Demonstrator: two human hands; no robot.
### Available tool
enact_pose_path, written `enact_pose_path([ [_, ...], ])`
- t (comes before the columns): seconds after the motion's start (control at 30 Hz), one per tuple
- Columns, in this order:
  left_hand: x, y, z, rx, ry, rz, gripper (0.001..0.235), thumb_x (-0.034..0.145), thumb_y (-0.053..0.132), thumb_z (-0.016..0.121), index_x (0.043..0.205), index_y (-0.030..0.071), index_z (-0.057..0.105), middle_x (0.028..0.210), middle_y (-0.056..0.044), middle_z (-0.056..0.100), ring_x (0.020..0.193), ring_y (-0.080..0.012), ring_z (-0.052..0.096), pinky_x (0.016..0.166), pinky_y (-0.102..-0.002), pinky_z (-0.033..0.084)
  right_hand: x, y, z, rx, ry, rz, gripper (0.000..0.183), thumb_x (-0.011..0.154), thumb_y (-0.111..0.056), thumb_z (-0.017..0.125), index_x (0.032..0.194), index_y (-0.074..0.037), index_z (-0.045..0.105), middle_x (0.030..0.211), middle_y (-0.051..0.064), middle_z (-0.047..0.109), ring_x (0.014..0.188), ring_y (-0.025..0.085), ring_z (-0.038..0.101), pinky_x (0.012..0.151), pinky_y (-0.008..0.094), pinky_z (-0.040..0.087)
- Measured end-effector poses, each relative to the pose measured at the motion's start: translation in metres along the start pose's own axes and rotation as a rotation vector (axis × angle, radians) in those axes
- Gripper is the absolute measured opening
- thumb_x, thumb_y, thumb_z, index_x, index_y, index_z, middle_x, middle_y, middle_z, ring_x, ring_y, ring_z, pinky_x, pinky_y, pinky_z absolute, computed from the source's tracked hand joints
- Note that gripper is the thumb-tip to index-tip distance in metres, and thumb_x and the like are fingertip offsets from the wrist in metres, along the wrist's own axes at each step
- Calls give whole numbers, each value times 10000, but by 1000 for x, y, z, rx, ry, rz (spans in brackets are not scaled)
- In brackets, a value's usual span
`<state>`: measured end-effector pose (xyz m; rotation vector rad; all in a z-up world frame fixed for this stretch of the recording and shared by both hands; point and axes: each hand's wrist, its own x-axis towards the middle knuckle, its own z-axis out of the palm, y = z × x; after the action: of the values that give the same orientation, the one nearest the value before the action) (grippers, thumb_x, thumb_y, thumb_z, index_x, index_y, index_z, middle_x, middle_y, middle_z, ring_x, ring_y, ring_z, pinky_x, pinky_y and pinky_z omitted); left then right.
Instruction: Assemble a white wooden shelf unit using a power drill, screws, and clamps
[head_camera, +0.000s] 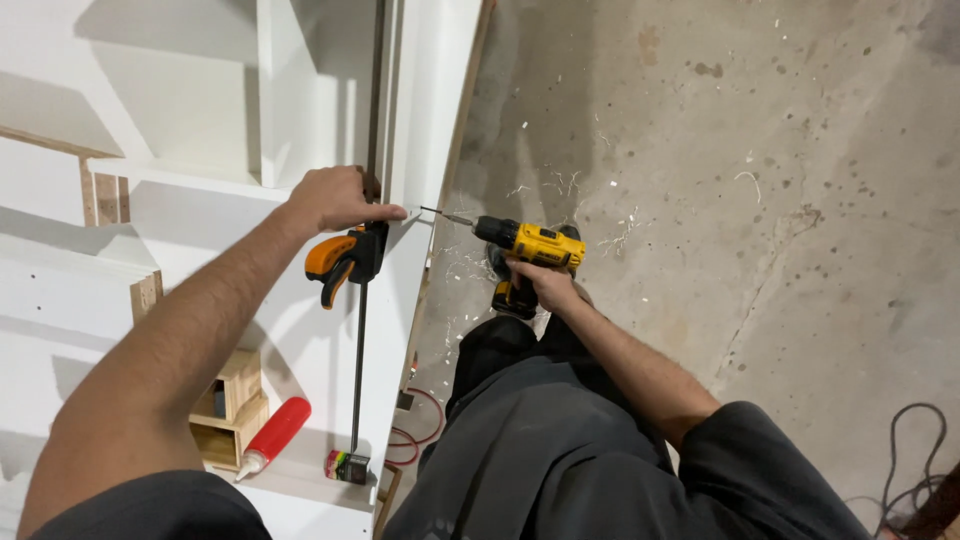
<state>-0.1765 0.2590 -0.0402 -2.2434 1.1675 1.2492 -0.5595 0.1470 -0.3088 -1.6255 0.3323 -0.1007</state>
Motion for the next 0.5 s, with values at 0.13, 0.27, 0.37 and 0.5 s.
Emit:
enact_pose_path([
  [0.13, 3, 1, 4, 10, -8, -11, 923, 792, 929, 412, 1131, 162, 798, 1068, -129, 777, 1110, -368, 702, 945, -471, 517, -18, 52, 22, -267, -12, -140, 385, 1131, -296, 376, 1257, -115, 692, 906, 42, 749, 862, 247, 737, 826, 341, 537],
  [0.27, 10, -1, 9, 18, 2, -20, 880, 790, 906, 447, 1115, 166, 794, 1040, -127, 774, 1098, -358, 704, 937, -462, 513, -20, 66, 30, -245, -43, -81, 443, 1137, -349, 318, 1295, -126, 666, 915, 18, 736, 871, 221, 728, 812, 349, 540],
  [0.37, 8, 1, 7, 21, 9, -34, 899, 760, 921, 455, 1047, 146, 808, 1006, -142, 773, 1078, -360, 707, 932, -456, 518, -9, 46, 26, -117, -64, 75, 390, 1136, -373, 381, 1135, -131, 686, 837, 6, 699, 778, 189, 685, 754, 334, 538],
  [0.5, -1, 11, -1, 15, 19, -58, 903, 759, 926, 463, 943, 112, 809, 957, -137, 770, 1049, -346, 715, 916, -440, 519, 13, -32, 15, 586, 43, 488, 531, 1041, -373, 645, 610, -62, 644, 582, 34, 577, 501, 146, 543, 592, 320, 481],
])
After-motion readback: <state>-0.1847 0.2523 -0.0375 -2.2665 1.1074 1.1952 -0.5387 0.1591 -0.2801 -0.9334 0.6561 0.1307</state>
